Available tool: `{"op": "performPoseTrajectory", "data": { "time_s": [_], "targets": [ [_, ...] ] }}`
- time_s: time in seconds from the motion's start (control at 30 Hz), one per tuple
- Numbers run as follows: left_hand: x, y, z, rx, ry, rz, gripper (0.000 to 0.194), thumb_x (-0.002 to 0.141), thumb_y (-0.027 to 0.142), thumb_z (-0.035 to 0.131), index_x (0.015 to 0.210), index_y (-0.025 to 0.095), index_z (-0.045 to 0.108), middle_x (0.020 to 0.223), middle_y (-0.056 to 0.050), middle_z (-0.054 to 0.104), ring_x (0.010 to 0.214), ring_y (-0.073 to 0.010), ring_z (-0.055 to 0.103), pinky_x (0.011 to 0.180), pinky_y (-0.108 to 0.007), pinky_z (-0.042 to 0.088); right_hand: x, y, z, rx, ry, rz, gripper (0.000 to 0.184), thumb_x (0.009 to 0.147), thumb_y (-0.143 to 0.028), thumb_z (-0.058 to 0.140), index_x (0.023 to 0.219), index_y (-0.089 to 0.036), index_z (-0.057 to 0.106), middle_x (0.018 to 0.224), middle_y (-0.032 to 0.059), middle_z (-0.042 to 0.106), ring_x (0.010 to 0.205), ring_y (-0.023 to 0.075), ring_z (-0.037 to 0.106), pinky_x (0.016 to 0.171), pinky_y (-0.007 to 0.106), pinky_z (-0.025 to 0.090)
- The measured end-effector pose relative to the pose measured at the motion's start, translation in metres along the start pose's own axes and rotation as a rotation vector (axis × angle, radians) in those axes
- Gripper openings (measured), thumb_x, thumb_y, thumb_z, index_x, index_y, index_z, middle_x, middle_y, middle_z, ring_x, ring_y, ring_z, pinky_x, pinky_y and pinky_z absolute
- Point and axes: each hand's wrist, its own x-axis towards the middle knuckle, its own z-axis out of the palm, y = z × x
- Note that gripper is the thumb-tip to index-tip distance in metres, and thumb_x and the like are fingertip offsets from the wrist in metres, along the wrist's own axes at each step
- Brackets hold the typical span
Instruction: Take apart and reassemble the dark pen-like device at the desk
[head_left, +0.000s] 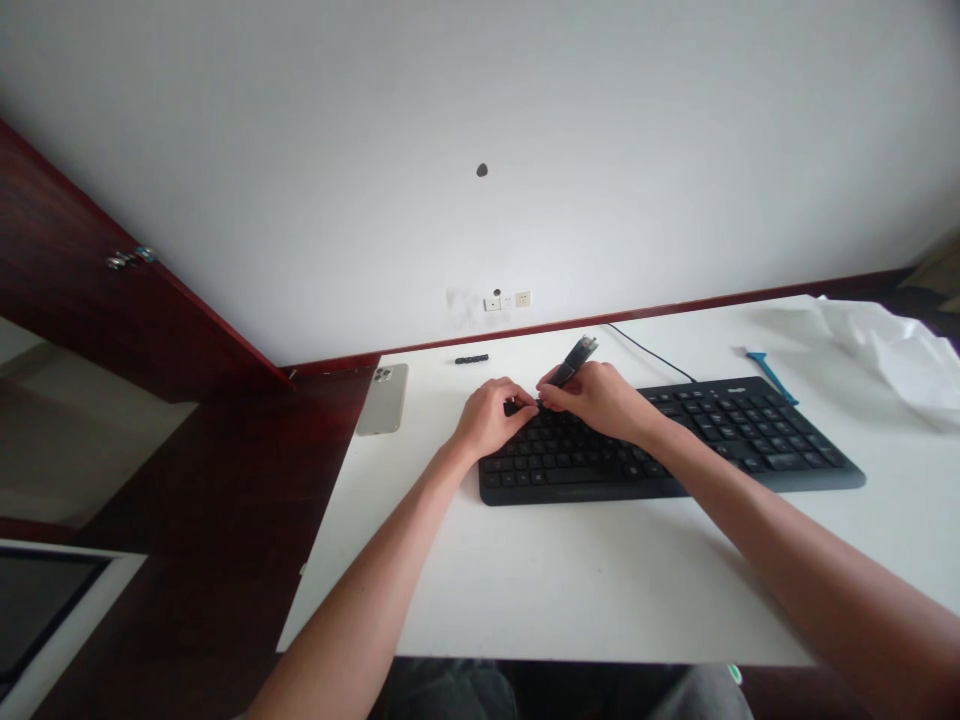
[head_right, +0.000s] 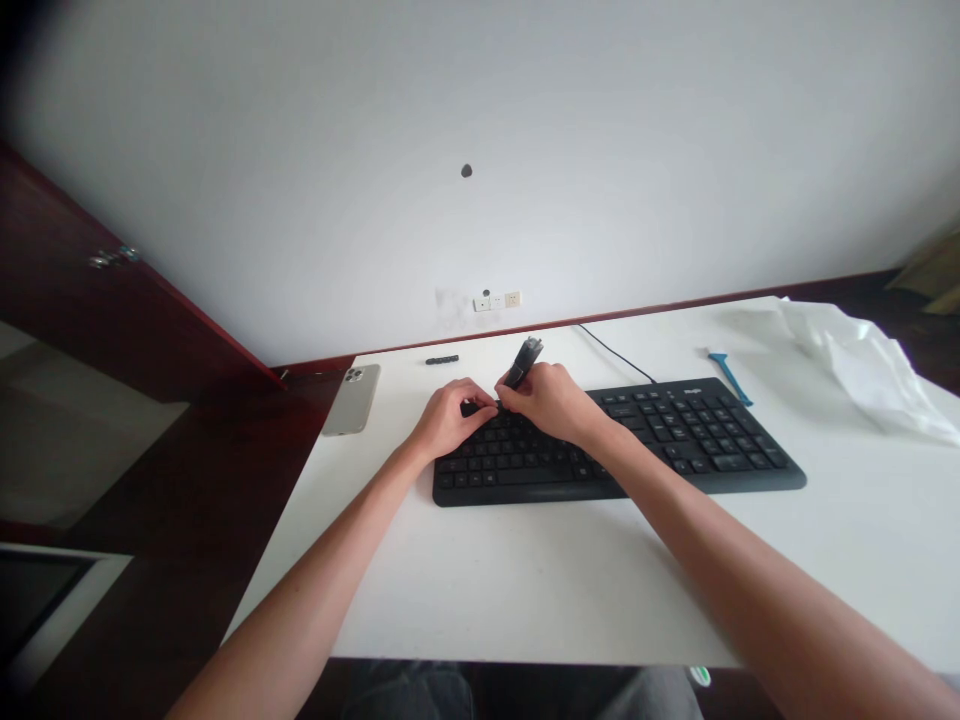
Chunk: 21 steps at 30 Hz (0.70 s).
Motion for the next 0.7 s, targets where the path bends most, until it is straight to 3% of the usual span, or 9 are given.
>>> {"op": "performPoseTrajectory", "data": {
  "time_s": [0.2,0.4,0.53,0.7],
  "targets": [
    [0.0,0.001,0.001,0.0,0.038,-0.026,0.012,0.089,0.02,0.074,0.101,0.023,0.072,0.093,-0.001,0.071,0.088,-0.0187,0.065,0.083,-0.033,0.053,0.001,0.0,0.001,0.11,-0.079,0.038,0.024,0.089,-0.04,0.068,0.091,-0.018,0.08,0.084,0.006,0.081,0.081,0.0243,0.077,0.077,0.032,0.06],
    [0.0,0.003,-0.001,0.062,-0.006,-0.029,0.012,0.094,0.022,0.069,0.103,0.025,0.077,0.098,-0.002,0.072,0.098,-0.0203,0.067,0.089,-0.034,0.053,-0.001,-0.007,0.009,-0.057,0.053,0.09,0.03,0.089,-0.037,0.066,0.068,-0.018,0.076,0.071,0.0057,0.078,0.07,0.0231,0.075,0.07,0.032,0.056],
    [0.001,0.004,-0.001,0.051,-0.013,-0.032,0.014,0.095,0.023,0.067,0.102,0.027,0.08,0.102,-0.003,0.073,0.101,-0.0206,0.069,0.092,-0.034,0.054,0.0,-0.007,0.012,0.05,0.072,0.186,0.026,0.087,-0.034,0.067,0.069,-0.017,0.075,0.074,0.0074,0.079,0.073,0.0241,0.078,0.071,0.031,0.058],
    [0.001,0.004,-0.001,0.058,-0.016,-0.04,0.014,0.095,0.023,0.068,0.101,0.027,0.079,0.101,-0.002,0.073,0.1,-0.0205,0.069,0.09,-0.034,0.054,-0.001,-0.005,0.014,0.08,0.088,0.181,0.024,0.085,-0.037,0.069,0.071,-0.017,0.072,0.073,0.0068,0.079,0.069,0.0237,0.077,0.067,0.031,0.058]
  ]
}}
